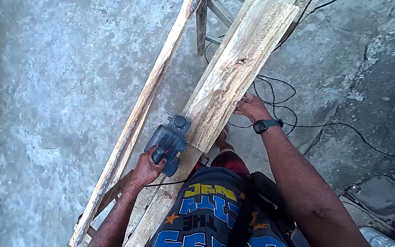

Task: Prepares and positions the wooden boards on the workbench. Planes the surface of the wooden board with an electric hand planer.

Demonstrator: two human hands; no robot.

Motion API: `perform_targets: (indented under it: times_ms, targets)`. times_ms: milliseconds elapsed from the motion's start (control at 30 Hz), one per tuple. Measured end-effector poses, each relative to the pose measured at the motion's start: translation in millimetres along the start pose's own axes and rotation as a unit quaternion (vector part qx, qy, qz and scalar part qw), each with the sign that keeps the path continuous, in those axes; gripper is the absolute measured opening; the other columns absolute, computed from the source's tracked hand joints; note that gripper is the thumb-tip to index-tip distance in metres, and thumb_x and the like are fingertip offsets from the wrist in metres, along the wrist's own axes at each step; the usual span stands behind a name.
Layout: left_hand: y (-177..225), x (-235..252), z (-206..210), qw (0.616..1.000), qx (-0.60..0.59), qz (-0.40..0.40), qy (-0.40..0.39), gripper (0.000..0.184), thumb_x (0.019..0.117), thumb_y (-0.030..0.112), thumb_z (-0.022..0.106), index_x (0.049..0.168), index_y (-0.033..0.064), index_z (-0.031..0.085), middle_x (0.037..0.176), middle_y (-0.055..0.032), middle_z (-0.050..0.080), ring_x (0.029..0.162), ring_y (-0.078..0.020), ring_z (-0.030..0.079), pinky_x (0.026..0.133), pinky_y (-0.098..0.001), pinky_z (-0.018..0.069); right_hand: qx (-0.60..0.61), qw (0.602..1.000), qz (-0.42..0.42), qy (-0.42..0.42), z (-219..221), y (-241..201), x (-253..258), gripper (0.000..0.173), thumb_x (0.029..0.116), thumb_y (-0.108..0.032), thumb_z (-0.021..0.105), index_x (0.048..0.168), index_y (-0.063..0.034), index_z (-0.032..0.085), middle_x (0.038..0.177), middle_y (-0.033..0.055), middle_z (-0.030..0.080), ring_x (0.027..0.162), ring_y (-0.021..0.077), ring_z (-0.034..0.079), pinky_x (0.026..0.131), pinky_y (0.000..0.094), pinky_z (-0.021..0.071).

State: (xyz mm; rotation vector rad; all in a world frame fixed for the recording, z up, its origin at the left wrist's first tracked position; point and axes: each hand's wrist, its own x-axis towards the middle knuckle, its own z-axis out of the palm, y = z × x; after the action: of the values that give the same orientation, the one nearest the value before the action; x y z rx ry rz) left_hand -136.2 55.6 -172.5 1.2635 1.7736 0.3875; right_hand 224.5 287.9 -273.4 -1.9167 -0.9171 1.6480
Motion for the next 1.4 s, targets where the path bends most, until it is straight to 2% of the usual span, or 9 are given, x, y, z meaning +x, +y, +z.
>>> perform_targets:
  times_ms: [133, 300, 800, 967, 1200, 1400]
  targets:
    - [-17.3, -20.9, 7.7, 1.0, -0.005, 0.002, -0.011, 0.038, 0.0807, 0.025, 0.071, 0.115, 0.0088, 0.069, 0.095, 0.0004, 0.074, 0.085, -0.0047, 0.07, 0.08, -0.0287, 0.059, 0.0, 1.0, 0.004, 0.006, -0.7, 1.3, 1.2, 0.05, 0.0989, 0.0, 0.061, 0.146, -0.0071, 0.047, 0.122, 0.0203, 0.065, 0.094, 0.0279, 0.073, 0.082, 0.0443, 0.0623]
    - [-20.0, -22.6, 15.7, 0.999, 0.018, 0.012, -0.026, 0.039, 0.0817, 0.025, 0.07, 0.117, 0.0071, 0.069, 0.095, -0.0019, 0.074, 0.086, -0.0061, 0.07, 0.081, -0.0298, 0.0588, 0.004, 1.0, 0.002, 0.011, 0.3, 2.0, -0.5, 0.051, 0.0986, -0.002, 0.063, 0.147, -0.0083, 0.047, 0.121, 0.0199, 0.066, 0.093, 0.0271, 0.073, 0.081, 0.0434, 0.0624]
    - [20.5, 19.7, 35.5, 1.0, 0.002, 0.021, -0.01, 0.036, 0.0828, 0.022, 0.07, 0.115, 0.0062, 0.068, 0.092, -0.0013, 0.073, 0.082, -0.0057, 0.07, 0.077, -0.0286, 0.0591, 0.024, 1.0, 0.007, -0.01, -9.1, 1.5, 6.4, 0.059, 0.0944, 0.001, 0.068, 0.148, -0.007, 0.045, 0.12, 0.0205, 0.066, 0.092, 0.0289, 0.074, 0.081, 0.0443, 0.0634]
    - [34.9, 36.6, 34.4, 1.0, 0.002, 0.022, -0.002, 0.039, 0.0834, 0.021, 0.069, 0.118, 0.0037, 0.067, 0.097, -0.0032, 0.074, 0.087, -0.0067, 0.071, 0.081, -0.0285, 0.0591, 0.022, 1.0, -0.001, -0.013, -11.0, 3.2, 8.3, 0.061, 0.0937, 0.001, 0.069, 0.148, -0.0063, 0.044, 0.118, 0.0201, 0.067, 0.092, 0.0295, 0.074, 0.08, 0.0455, 0.0638]
    - [54.1, 58.8, 38.3, 1.0, -0.007, 0.022, -0.004, 0.036, 0.0837, 0.02, 0.069, 0.116, 0.0048, 0.067, 0.095, -0.003, 0.073, 0.084, -0.0066, 0.07, 0.078, -0.0283, 0.0586, 0.018, 1.0, 0.012, -0.009, -9.4, -1.3, 4.7, 0.062, 0.0959, -0.001, 0.068, 0.151, -0.008, 0.041, 0.123, 0.0193, 0.066, 0.093, 0.0279, 0.074, 0.081, 0.0425, 0.0637]
    - [69.9, 78.0, 43.8, 1.0, -0.016, 0.025, 0.0, 0.035, 0.0835, 0.019, 0.068, 0.115, 0.0046, 0.067, 0.094, -0.0026, 0.073, 0.082, -0.0066, 0.069, 0.076, -0.0278, 0.0585, 0.026, 1.0, 0.004, -0.013, -10.2, 0.5, 5.8, 0.063, 0.0947, 0.0, 0.069, 0.15, -0.0064, 0.041, 0.124, 0.0206, 0.065, 0.093, 0.0294, 0.073, 0.081, 0.0443, 0.0635]
